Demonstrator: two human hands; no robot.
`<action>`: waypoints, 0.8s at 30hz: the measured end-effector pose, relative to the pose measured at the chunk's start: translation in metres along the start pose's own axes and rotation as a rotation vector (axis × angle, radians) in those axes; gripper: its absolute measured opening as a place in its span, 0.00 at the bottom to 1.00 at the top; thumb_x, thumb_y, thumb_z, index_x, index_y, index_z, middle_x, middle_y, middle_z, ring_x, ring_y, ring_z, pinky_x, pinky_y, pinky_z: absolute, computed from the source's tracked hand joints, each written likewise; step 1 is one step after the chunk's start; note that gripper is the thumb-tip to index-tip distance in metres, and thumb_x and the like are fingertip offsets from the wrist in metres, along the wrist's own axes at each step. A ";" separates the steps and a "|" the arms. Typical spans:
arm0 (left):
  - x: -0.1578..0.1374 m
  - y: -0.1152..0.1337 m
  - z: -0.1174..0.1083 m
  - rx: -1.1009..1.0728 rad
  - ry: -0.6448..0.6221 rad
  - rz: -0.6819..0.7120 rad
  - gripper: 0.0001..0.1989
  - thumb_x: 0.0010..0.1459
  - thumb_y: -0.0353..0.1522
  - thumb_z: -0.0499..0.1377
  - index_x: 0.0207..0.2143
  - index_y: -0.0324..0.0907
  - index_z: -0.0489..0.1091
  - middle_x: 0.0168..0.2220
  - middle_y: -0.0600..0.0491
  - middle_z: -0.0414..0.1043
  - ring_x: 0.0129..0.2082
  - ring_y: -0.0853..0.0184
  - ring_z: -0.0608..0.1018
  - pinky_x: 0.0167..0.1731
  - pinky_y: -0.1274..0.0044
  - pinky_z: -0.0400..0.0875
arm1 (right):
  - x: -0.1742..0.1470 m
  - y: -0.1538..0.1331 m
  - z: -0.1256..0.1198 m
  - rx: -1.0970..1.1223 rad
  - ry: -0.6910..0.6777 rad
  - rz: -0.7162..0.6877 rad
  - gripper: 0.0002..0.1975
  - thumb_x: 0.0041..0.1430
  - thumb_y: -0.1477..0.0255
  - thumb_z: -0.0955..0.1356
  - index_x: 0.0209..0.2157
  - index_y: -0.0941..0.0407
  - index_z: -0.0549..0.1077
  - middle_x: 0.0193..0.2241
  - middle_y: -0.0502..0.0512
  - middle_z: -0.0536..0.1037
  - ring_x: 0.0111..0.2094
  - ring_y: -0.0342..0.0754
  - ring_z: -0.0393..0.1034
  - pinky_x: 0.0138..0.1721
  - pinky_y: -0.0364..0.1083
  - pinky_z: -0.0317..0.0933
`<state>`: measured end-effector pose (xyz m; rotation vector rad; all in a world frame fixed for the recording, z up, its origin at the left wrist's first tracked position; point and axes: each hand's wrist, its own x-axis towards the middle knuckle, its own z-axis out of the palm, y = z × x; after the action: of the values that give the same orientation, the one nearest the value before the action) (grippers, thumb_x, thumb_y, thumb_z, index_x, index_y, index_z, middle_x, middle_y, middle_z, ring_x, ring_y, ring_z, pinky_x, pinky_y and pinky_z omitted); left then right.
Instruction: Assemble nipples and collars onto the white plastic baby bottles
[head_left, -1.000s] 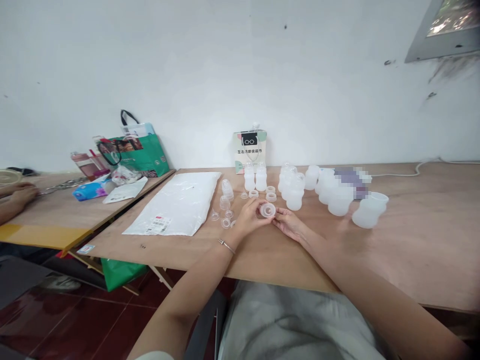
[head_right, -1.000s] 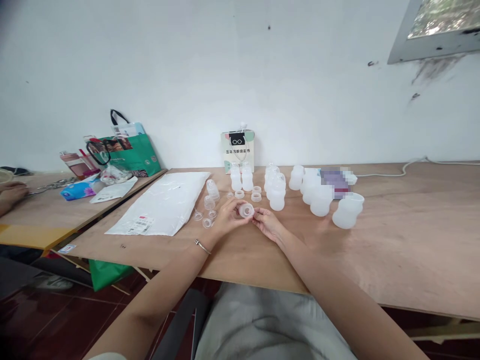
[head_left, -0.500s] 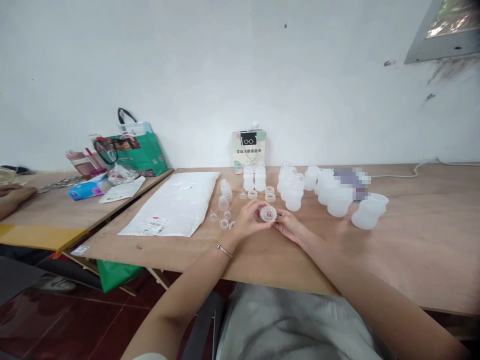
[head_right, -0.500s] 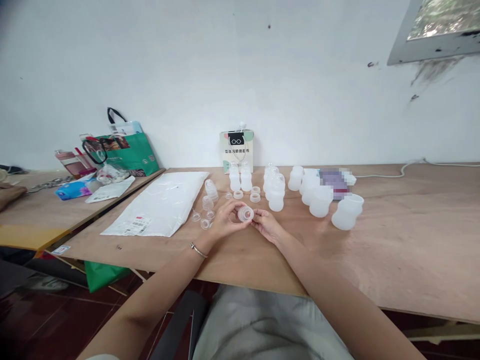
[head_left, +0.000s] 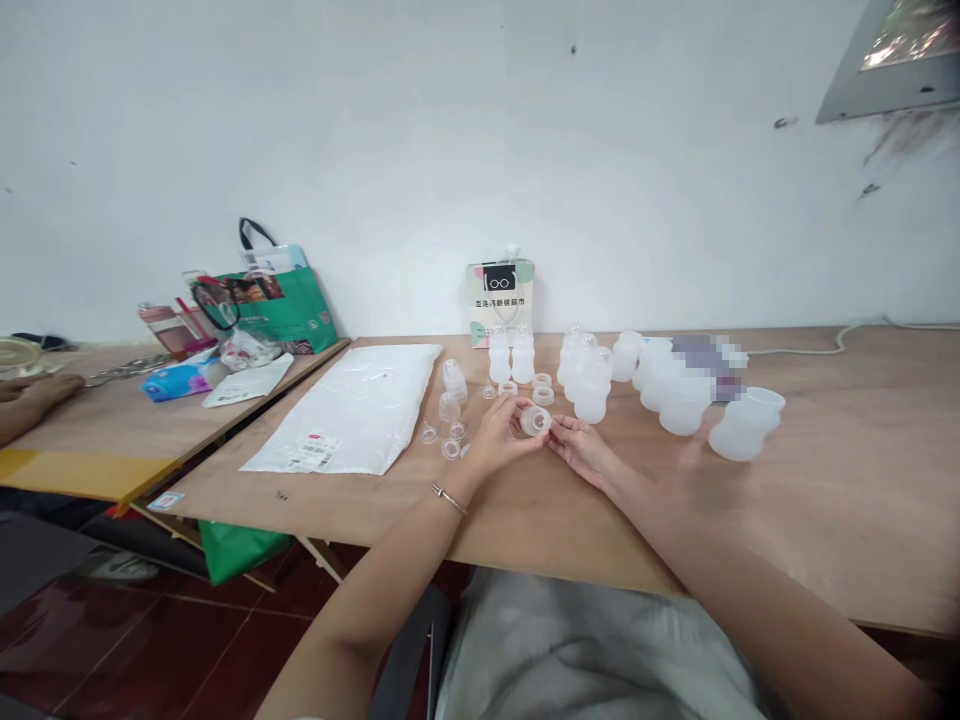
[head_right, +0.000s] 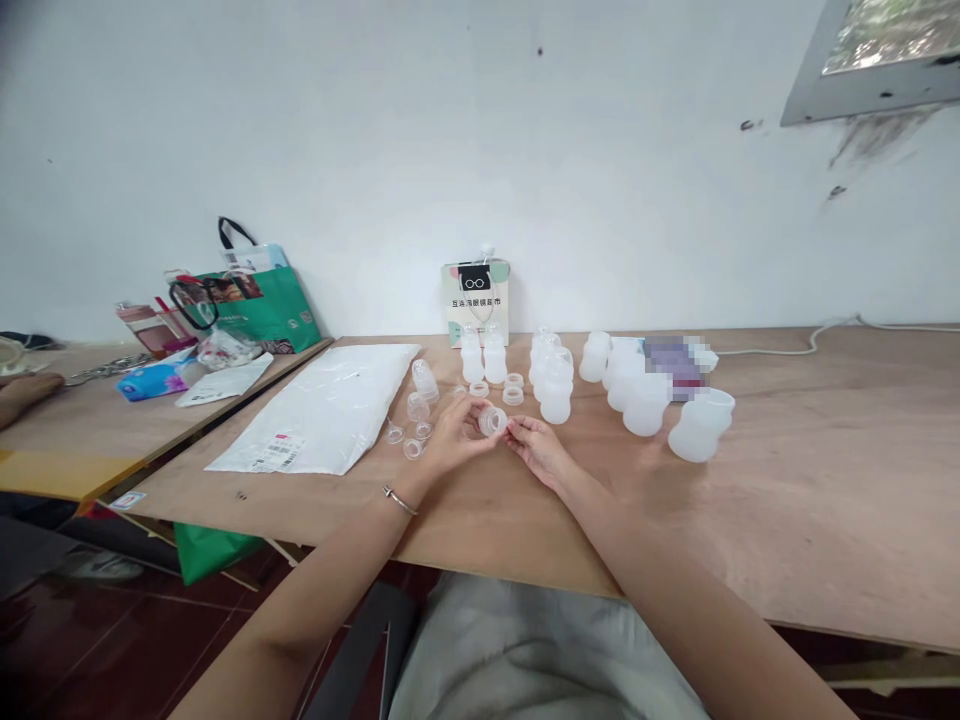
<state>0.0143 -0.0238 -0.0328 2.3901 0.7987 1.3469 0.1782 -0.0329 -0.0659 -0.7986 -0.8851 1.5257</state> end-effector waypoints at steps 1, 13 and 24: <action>0.000 -0.001 -0.001 0.001 -0.018 -0.004 0.17 0.47 0.35 0.61 0.40 0.41 0.62 0.37 0.51 0.66 0.35 0.69 0.71 0.34 0.76 0.70 | 0.000 -0.001 0.000 -0.005 0.008 -0.013 0.09 0.39 0.71 0.74 0.25 0.57 0.74 0.24 0.49 0.74 0.26 0.40 0.66 0.35 0.42 0.62; -0.003 -0.011 0.001 0.048 -0.176 -0.116 0.18 0.48 0.34 0.59 0.41 0.41 0.59 0.40 0.51 0.65 0.35 0.68 0.72 0.36 0.74 0.70 | -0.002 -0.004 0.005 -0.129 0.119 -0.203 0.10 0.37 0.68 0.75 0.23 0.56 0.74 0.21 0.47 0.72 0.26 0.39 0.61 0.32 0.42 0.54; -0.003 -0.008 -0.003 0.149 -0.251 -0.063 0.16 0.51 0.34 0.57 0.44 0.43 0.64 0.41 0.51 0.67 0.40 0.65 0.71 0.41 0.72 0.67 | -0.003 -0.004 0.005 -0.271 0.100 -0.306 0.11 0.40 0.67 0.73 0.29 0.55 0.74 0.29 0.49 0.74 0.31 0.42 0.63 0.37 0.44 0.56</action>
<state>0.0076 -0.0196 -0.0372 2.5569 0.9212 0.9683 0.1759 -0.0361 -0.0603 -0.8798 -1.0988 1.1038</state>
